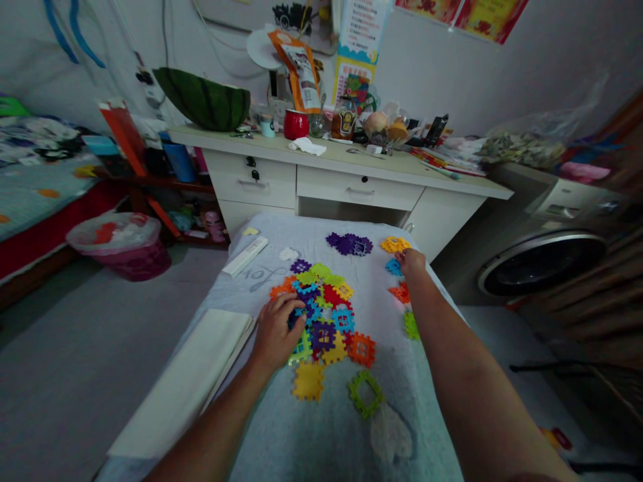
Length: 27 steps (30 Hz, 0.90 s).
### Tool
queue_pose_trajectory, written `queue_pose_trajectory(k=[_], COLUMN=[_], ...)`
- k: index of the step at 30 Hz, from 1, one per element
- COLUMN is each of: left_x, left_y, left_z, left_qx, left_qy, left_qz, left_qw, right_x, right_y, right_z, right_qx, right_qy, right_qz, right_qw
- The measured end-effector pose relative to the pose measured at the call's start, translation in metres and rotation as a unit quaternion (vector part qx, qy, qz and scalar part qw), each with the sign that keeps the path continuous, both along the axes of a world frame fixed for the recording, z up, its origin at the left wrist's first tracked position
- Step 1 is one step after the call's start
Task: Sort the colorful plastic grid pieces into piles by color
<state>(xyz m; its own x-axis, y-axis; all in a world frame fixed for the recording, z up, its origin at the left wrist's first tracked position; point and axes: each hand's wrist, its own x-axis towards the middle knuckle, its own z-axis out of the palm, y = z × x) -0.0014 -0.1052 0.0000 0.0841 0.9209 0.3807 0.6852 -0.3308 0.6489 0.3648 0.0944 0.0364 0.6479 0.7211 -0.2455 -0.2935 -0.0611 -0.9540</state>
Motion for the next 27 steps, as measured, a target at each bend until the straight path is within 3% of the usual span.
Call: queue_pose_trajectory(k=[5, 10, 15, 17, 20, 24, 27], left_x=[0.000, 0.000, 0.000, 0.000, 0.001, 0.001, 0.001], left_y=[0.001, 0.001, 0.001, 0.000, 0.000, -0.001, -0.001], left_z=[0.000, 0.000, 0.001, 0.001, 0.003, 0.004, 0.003], left_qx=[0.010, 0.010, 0.005, 0.005, 0.003, 0.003, 0.008], left_qy=[-0.005, -0.004, -0.005, -0.006, -0.003, 0.002, 0.005], left_qz=[-0.004, -0.001, -0.005, -0.005, -0.002, -0.002, -0.002], left_qw=[1.000, 1.000, 1.000, 1.000, 1.000, 1.000, 1.000], right_x=[-0.024, -0.061, -0.109, -0.126, -0.148, -0.169, -0.180], right_y=[-0.019, -0.039, -0.052, -0.054, -0.055, -0.057, -0.062], right_z=[0.005, 0.007, 0.004, 0.001, -0.002, -0.003, -0.004], right_qx=[-0.016, 0.002, 0.015, 0.026, 0.050, 0.059, 0.018], right_qy=[-0.016, -0.044, -0.094, -0.173, -0.358, -0.564, -0.632], right_qz=[-0.001, 0.120, 0.250, 0.321, 0.401, 0.443, 0.446], right_qw=[1.000, 0.992, 0.964, 0.931, 0.842, 0.695, 0.633])
